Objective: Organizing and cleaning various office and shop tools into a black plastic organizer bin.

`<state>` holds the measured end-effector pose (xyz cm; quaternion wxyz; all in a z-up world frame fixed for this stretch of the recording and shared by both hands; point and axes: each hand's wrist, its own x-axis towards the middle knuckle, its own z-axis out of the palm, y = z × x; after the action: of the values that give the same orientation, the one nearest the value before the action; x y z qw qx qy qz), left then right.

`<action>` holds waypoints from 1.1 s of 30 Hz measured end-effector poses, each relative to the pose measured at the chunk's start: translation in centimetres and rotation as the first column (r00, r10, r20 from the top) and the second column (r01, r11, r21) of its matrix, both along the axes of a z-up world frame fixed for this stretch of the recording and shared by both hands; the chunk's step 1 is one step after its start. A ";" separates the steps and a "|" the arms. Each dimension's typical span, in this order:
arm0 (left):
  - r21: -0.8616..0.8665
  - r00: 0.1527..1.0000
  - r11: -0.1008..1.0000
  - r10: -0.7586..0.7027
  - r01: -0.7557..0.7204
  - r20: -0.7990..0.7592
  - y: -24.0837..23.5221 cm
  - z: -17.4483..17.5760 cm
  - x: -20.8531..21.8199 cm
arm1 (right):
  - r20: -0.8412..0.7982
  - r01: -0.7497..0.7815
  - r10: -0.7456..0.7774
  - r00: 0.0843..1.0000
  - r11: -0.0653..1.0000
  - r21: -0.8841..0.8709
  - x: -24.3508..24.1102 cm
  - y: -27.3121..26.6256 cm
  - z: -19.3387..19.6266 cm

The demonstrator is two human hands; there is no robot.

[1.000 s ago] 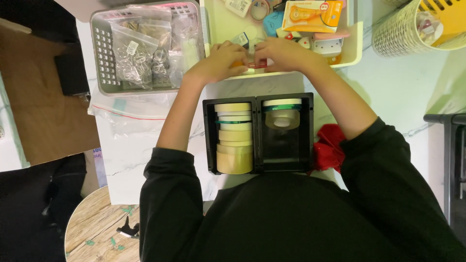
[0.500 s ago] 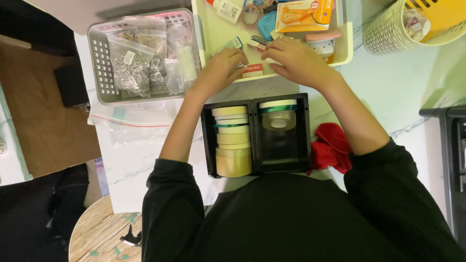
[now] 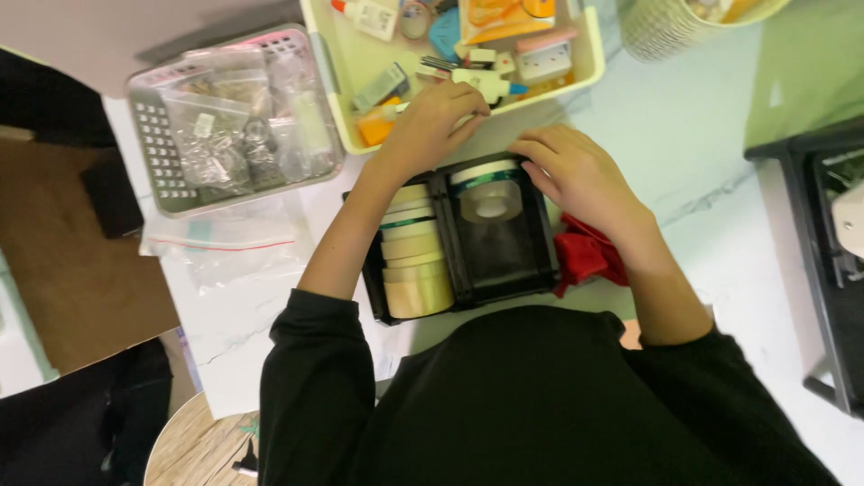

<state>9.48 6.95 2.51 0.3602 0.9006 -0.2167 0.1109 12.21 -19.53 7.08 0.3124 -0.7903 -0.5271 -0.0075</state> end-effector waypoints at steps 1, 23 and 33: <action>-0.010 1.000 1.000 -0.013 0.013 0.003 -0.9 0.0 0.4 | 0.003 0.013 -0.013 1.000 1.000 -0.010 -0.5 -1.5 -0.4; 0.026 0.915 0.957 0.270 -0.290 0.301 -7.2 -6.9 11.1 | -0.778 0.733 -0.205 0.594 0.538 0.417 4.9 -5.1 -9.2; 0.218 0.885 0.864 0.408 -0.453 0.223 -4.7 -10.2 12.8 | -0.801 0.798 0.452 0.393 0.266 0.541 11.3 -0.8 -7.7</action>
<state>22.31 2.21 -7.68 0.1832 0.9531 -0.0522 0.2351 23.53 -20.28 -0.59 0.9286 -0.3654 -0.0264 0.0598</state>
